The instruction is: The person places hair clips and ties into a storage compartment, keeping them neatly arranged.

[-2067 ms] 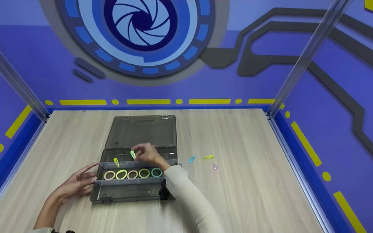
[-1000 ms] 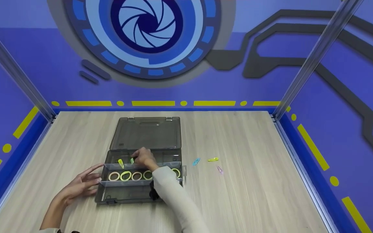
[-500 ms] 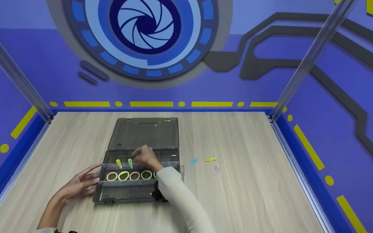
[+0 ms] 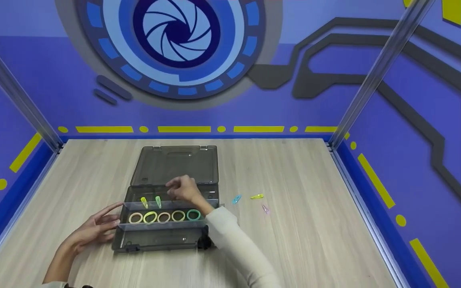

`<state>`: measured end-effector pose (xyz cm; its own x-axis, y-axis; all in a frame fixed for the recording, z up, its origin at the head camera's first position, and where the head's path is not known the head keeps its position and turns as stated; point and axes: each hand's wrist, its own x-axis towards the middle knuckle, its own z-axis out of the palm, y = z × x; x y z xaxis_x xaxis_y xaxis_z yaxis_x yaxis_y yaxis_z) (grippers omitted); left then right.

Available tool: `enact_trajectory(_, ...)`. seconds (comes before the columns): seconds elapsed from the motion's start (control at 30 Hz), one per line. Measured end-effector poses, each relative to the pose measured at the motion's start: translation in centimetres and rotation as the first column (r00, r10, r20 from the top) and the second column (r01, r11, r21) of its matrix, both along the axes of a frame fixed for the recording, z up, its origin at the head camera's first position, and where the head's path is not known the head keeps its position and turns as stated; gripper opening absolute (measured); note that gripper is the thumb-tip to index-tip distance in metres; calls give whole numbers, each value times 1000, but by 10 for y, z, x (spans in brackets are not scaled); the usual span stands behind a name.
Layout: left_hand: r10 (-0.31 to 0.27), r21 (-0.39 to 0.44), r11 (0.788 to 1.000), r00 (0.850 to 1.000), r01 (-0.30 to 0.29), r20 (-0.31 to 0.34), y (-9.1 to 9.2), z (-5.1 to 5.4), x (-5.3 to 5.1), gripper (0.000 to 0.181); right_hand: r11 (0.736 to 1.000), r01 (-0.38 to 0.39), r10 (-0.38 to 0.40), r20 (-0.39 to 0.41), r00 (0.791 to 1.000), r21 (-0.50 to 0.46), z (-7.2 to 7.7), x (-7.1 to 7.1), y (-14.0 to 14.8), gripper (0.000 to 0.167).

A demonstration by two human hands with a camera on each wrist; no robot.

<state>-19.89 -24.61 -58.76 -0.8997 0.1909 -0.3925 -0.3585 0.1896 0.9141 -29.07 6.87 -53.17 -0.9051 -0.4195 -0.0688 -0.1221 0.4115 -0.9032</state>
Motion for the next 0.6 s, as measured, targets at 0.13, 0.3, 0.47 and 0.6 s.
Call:
enact_trajectory(0.13,1,-14,1000,1000,-1,8,0,0,0,71,1000,-5,5,-41,999,4,6,6,10,20)
enact_trajectory(0.3,16,-32,999,1000,-16,14,-2,1,1,71,1000,4,-4,-71,997,1,10,9,20,20)
enact_trajectory(0.47,25,-35,999,1000,-24,18,0,1,1,70,998,15,-18,-47,999,-55,8,16,35,22)
enact_trajectory(0.6,4,-26,1000,1000,-4,12,1,1,1,71,989,40,-35,43,998,-139,6,18,54,26)
